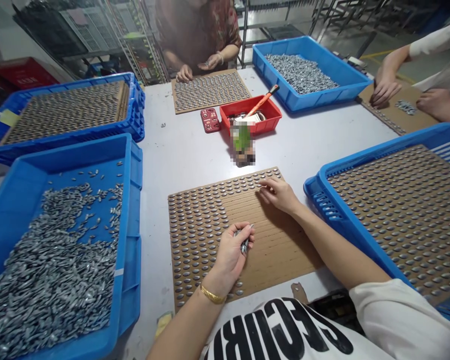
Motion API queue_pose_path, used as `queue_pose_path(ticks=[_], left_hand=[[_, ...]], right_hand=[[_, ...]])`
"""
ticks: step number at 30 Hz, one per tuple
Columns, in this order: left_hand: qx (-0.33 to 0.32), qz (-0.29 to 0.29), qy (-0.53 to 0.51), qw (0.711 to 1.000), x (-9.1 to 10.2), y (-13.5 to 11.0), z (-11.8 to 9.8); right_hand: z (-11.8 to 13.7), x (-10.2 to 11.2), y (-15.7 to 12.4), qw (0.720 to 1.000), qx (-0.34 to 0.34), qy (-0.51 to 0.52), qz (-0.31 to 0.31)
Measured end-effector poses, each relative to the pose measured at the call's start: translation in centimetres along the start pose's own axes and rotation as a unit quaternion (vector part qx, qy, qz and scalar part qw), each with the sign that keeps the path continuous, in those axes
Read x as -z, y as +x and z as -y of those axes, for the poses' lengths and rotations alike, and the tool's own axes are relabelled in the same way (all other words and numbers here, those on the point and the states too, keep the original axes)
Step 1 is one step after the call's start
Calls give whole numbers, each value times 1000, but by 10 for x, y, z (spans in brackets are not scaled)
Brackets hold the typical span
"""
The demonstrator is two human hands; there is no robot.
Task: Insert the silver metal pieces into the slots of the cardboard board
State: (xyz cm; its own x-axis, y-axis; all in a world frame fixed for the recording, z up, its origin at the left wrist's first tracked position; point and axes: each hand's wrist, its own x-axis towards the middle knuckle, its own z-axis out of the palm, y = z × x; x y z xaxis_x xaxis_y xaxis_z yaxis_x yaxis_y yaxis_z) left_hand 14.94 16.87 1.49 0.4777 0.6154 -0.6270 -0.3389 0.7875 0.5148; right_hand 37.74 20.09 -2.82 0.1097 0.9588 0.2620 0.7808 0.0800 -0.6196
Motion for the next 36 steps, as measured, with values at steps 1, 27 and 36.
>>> queue_pose_path(ticks=[1, 27, 36], left_hand=[[-9, 1, 1, 1000, -1, 2, 0], [-22, 15, 32, 999, -11, 12, 7], [49, 24, 18, 998, -19, 9, -11]], right_hand=[[10, 2, -7, 998, -17, 59, 8], [82, 13, -52, 969, -37, 237, 65], [69, 18, -50, 971, -70, 225, 35]])
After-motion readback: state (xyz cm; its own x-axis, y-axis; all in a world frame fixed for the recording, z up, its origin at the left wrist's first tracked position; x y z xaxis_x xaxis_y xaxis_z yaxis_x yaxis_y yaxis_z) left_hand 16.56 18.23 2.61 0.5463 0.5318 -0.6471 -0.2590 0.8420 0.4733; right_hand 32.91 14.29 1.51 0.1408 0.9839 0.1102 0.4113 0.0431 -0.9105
